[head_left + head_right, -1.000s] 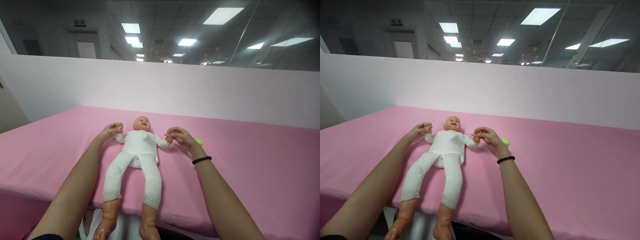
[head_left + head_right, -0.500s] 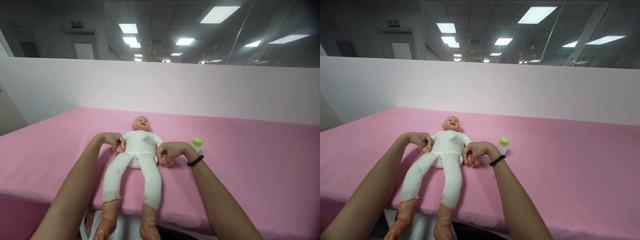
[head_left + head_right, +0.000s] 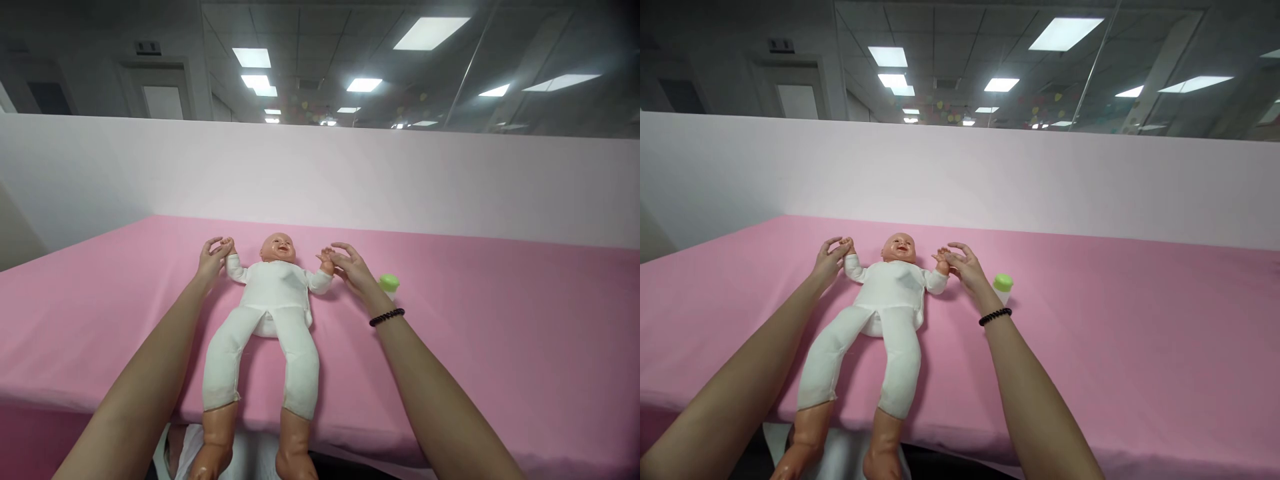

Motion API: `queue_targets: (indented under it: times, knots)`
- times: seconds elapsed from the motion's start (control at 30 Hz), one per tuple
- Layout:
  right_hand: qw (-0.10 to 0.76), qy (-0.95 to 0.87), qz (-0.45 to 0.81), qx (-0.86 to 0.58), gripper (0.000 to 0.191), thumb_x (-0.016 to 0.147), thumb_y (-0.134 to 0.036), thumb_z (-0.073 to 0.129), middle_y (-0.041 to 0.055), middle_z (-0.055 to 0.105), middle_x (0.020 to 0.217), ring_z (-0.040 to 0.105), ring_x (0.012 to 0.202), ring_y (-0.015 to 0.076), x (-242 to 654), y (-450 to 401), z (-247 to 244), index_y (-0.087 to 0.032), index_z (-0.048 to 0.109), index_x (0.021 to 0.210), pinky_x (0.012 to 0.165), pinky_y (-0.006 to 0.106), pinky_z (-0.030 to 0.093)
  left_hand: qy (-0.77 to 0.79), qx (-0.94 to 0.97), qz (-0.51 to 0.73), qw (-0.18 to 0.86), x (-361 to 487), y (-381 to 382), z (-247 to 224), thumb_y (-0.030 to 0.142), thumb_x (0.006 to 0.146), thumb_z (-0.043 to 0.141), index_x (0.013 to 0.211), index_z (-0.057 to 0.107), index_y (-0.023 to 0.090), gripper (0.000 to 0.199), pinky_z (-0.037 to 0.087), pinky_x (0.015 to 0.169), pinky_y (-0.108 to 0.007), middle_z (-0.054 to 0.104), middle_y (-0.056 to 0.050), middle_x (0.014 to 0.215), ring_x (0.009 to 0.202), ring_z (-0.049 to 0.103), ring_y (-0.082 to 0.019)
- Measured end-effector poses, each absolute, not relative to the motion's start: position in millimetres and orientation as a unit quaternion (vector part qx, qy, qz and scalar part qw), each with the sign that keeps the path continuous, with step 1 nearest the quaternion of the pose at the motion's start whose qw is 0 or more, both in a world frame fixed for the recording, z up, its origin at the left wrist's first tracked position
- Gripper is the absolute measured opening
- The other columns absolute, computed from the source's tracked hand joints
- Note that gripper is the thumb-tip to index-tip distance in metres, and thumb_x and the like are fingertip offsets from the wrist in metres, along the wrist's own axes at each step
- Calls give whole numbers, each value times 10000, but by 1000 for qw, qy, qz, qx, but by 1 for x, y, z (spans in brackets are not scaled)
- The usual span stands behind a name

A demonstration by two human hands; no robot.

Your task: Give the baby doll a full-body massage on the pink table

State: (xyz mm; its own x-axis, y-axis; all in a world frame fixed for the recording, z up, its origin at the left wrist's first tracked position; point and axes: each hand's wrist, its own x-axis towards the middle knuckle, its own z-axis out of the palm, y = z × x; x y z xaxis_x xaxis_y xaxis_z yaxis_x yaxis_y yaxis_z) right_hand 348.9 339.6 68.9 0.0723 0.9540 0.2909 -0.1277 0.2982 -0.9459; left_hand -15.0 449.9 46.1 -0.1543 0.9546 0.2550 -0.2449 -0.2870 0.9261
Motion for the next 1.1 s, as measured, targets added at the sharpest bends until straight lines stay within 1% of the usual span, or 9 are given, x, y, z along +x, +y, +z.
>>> queue_targets:
  times: [0.2,0.37,0.53,0.67,0.73,0.8,0.9,1.0,1.1]
  knots:
    - [661,-454,337,-492,581,592,-598,813,104,727,1069,688,949,251,351,366,36,-217,570,958,781,358,551,542,548,593,230,-8,460,28,523,850,576,1017,610,251,321,490,836,-283,694,-70,1124,1003,651,-195]
    - [637,-451,357,-514,542,743,-635,695,147,672,1249,641,1125,274,354,372,22,-158,696,1000,921,383,525,565,612,504,227,-7,456,26,530,921,418,1043,692,254,408,443,959,-360,718,-61,1146,1072,635,-250]
    - [507,-539,303,-601,561,998,-553,350,96,691,1236,589,1223,233,349,369,22,-166,751,1058,1120,376,369,616,658,389,189,-6,456,27,509,904,465,916,741,277,361,110,1154,-586,736,-76,1119,1282,493,-375]
    - [380,-552,229,-706,518,995,-540,348,43,700,1218,465,1342,320,342,365,26,-258,778,1053,1186,544,195,595,668,393,213,-8,459,24,452,879,536,863,737,305,250,-32,1157,-611,729,-39,1151,1310,472,-368]
    - [420,-529,264,-689,439,956,-523,453,72,714,1175,480,1321,353,341,365,26,-235,783,977,1168,578,223,589,643,423,247,-9,460,22,459,866,565,882,732,289,239,17,1173,-604,736,-57,1114,1289,502,-361]
    - [494,-505,314,-634,344,908,-464,549,107,722,1132,569,1232,328,341,364,26,-187,752,890,1134,517,344,575,615,457,286,-10,462,22,470,856,589,985,709,265,270,222,1163,-550,727,-77,1121,1227,568,-329]
    - [599,-455,361,-551,256,813,-371,691,111,715,1137,657,1119,253,343,364,29,-183,659,983,1031,390,498,543,566,519,340,-11,466,25,442,847,631,1299,533,233,508,499,958,-397,660,-123,1261,1111,649,-252]
    - [690,-377,413,-460,536,675,-274,843,102,715,1115,682,1076,235,346,362,38,-206,555,1122,1011,373,530,478,464,613,424,-13,468,34,359,759,768,1409,402,205,762,542,867,-326,631,-159,1281,1041,674,-208]
    - [686,-402,460,-394,559,630,-238,881,103,695,1159,657,1134,251,349,356,53,-189,598,1109,1061,378,494,359,448,640,510,-18,466,42,300,659,853,1216,619,167,618,521,914,-287,648,-137,1250,1074,654,-197]
